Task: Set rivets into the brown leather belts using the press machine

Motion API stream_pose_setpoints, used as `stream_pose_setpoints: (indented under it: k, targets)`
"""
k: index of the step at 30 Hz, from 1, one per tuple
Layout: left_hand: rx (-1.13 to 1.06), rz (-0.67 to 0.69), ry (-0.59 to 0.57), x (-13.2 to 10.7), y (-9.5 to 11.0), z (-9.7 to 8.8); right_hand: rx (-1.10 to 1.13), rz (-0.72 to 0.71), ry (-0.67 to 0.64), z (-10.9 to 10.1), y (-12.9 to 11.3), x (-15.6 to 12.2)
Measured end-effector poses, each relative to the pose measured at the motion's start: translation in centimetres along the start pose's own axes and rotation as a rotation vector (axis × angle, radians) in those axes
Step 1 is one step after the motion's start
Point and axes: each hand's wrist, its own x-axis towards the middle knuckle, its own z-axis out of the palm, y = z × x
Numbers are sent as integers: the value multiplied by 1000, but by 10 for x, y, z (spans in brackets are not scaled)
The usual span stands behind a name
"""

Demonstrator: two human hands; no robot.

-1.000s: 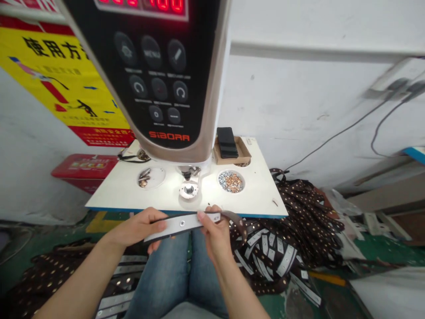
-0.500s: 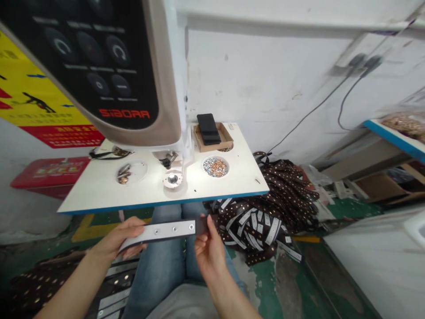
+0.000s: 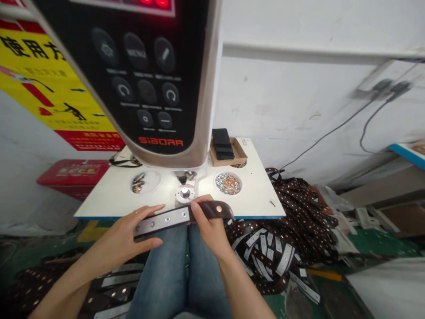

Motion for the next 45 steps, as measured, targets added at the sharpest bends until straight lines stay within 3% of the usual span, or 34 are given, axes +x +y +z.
stream_pose_setpoints:
  k: [4, 10, 21, 24, 27, 32, 36, 41, 45]
  targets:
    - [118, 136, 227, 32, -4, 6, -228, -177, 29, 8, 2, 30]
    - [185, 139, 163, 68, -31, 6, -336, -96, 27, 5, 31, 56]
    - [174, 144, 215, 66, -41, 17, -270, 79, 28, 2, 35, 58]
    - [195, 167, 265, 66, -37, 13, -182, 139, 49, 7, 25, 59]
    - [241, 221, 303, 56, -25, 13, -126, 78, 79, 8, 7, 49]
    - [354, 417, 355, 37, -8, 20, -152, 42, -136, -3, -10, 23]
    - [464, 411, 369, 50, -17, 16, -225, 24, -79, -9, 4, 34]
    - [359, 338, 240, 74, -32, 11, -180, 59, -62, -9, 21, 57]
    - [295, 325, 225, 77, -39, 16, -165, 83, -54, -10, 23, 57]
